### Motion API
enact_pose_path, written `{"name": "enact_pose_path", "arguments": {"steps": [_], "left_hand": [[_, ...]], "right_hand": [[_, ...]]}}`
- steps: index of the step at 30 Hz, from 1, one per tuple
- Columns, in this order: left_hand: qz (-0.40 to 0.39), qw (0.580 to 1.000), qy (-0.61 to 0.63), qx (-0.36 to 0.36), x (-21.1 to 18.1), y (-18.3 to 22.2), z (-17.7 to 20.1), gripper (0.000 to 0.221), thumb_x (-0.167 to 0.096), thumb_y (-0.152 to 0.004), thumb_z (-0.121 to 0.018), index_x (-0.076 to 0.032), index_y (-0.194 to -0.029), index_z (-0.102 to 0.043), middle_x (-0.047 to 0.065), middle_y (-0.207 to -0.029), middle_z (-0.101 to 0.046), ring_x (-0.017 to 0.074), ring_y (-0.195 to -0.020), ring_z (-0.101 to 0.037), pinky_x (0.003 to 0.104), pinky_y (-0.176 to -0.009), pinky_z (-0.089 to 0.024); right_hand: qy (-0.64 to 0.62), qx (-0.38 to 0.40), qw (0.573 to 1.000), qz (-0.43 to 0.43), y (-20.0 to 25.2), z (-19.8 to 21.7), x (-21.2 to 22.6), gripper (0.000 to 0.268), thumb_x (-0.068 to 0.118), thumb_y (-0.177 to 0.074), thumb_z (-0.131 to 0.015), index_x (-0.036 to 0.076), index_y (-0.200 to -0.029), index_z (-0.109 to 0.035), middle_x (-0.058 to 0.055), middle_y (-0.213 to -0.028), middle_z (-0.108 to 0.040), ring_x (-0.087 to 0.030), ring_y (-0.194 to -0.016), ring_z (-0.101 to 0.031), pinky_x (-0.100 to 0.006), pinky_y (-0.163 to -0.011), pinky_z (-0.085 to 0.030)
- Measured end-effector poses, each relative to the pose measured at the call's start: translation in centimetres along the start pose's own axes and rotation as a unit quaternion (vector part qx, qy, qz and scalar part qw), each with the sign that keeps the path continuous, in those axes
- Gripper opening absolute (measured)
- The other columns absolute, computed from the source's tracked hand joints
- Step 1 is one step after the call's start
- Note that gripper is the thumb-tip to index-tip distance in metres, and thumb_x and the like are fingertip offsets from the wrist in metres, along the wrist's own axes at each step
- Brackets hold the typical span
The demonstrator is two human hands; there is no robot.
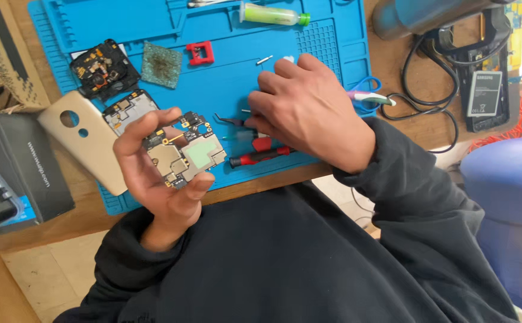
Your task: The person cleans a disassembled smartphone motherboard using a toothbrush and a cotton swab. They scrub various areas of the circuit board, briefly check a separate smartphone screen, and then continue cleaning the motherboard before placing it down.
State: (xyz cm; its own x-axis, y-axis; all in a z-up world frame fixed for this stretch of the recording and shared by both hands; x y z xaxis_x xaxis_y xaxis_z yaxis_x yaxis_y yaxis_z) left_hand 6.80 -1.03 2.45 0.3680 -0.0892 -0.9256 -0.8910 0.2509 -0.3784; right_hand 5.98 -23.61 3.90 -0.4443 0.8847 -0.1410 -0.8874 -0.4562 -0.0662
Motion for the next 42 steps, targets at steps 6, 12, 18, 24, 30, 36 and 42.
{"name": "enact_pose_path", "arguments": {"steps": [6, 12, 18, 24, 30, 36, 42], "left_hand": [[0.021, 0.996, 0.084, -0.025, 1.0, 0.1, 0.0, 0.088, -0.037, -0.096, -0.095, -0.005, -0.165, -0.051, 0.025, -0.16, -0.064, 0.0305, -0.151, -0.069, 0.037, -0.112, -0.066], [-0.004, 0.995, 0.099, 0.02, -0.1, -0.1, -0.3, 0.079, -0.041, -0.112, -0.087, -0.019, -0.175, -0.044, 0.01, -0.171, -0.056, 0.0368, -0.166, -0.061, 0.06, -0.15, -0.056], [0.017, 0.987, 0.144, 0.066, 0.0, -0.1, -1.0, 0.084, -0.036, -0.107, -0.091, -0.013, -0.173, -0.046, 0.018, -0.166, -0.063, 0.0383, -0.163, -0.064, 0.054, -0.142, -0.06], [0.011, 0.98, 0.178, 0.086, 0.5, 0.1, -1.0, 0.086, -0.044, -0.105, -0.092, -0.013, -0.173, -0.048, 0.017, -0.162, -0.066, 0.0408, -0.158, -0.069, 0.055, -0.133, -0.064], [-0.001, 0.969, 0.233, 0.086, 2.4, 0.4, -1.1, 0.106, -0.038, -0.086, -0.106, 0.002, -0.165, -0.049, 0.03, -0.147, -0.072, 0.0432, -0.145, -0.071, 0.047, -0.104, -0.069], [0.038, 0.961, 0.258, 0.095, 3.1, 0.6, -1.4, 0.111, -0.046, -0.08, -0.108, 0.001, -0.163, -0.05, 0.033, -0.145, -0.073, 0.0422, -0.139, -0.074, 0.046, -0.099, -0.068], [0.062, 0.954, 0.279, 0.095, 3.6, 0.7, -1.7, 0.114, -0.046, -0.072, -0.112, 0.004, -0.157, -0.055, 0.032, -0.139, -0.076, 0.0405, -0.134, -0.077, 0.044, -0.099, -0.069]], "right_hand": [[-0.038, 0.097, 0.994, 0.032, -3.1, -1.4, 1.5, 0.048, 0.068, -0.107, -0.083, 0.023, -0.097, -0.068, 0.0, -0.09, -0.071, -0.032, -0.081, -0.071, -0.047, -0.071, -0.051], [-0.17, -0.024, 0.985, 0.006, -3.0, 2.7, -0.9, 0.022, 0.032, -0.114, -0.088, 0.019, -0.112, -0.071, -0.002, -0.098, -0.072, -0.034, -0.087, -0.066, -0.051, -0.07, -0.045], [-0.405, -0.137, 0.904, -0.013, 0.3, 8.5, -2.8, 0.014, 0.012, -0.12, -0.077, 0.0, -0.126, -0.071, -0.016, -0.116, -0.08, -0.034, -0.096, -0.072, -0.052, -0.094, -0.056], [-0.507, -0.131, 0.844, -0.116, 4.6, 4.2, -1.5, 0.02, 0.024, -0.124, -0.06, 0.007, -0.135, -0.066, -0.012, -0.118, -0.071, -0.027, -0.093, -0.066, -0.047, -0.091, -0.057], [-0.699, -0.175, 0.686, -0.103, 3.1, 3.1, 1.8, 0.027, 0.021, -0.119, -0.057, 0.0, -0.119, -0.075, -0.003, -0.08, -0.061, -0.013, -0.071, -0.055, -0.032, -0.07, -0.052], [-0.744, -0.165, 0.641, -0.088, 3.2, 1.5, 2.8, 0.031, 0.025, -0.118, -0.06, -0.002, -0.116, -0.075, 0.0, -0.078, -0.054, -0.01, -0.07, -0.049, -0.029, -0.068, -0.046], [-0.766, -0.204, 0.604, -0.089, 3.5, 0.2, 3.2, 0.032, 0.026, -0.116, -0.065, -0.006, -0.117, -0.07, -0.004, -0.08, -0.056, -0.011, -0.072, -0.05, -0.03, -0.069, -0.046]]}}
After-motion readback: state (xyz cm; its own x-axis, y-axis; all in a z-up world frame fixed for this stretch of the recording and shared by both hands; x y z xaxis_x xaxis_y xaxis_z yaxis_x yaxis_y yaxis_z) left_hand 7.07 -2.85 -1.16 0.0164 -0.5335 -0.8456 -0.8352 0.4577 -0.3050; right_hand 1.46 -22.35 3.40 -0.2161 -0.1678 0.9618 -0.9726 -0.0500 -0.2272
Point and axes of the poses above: each hand's wrist, its own y-axis away from the middle knuckle, its own z-axis out of the back of the hand, x = y × z, the point moved 8 cm from there along -y, towards the middle knuckle
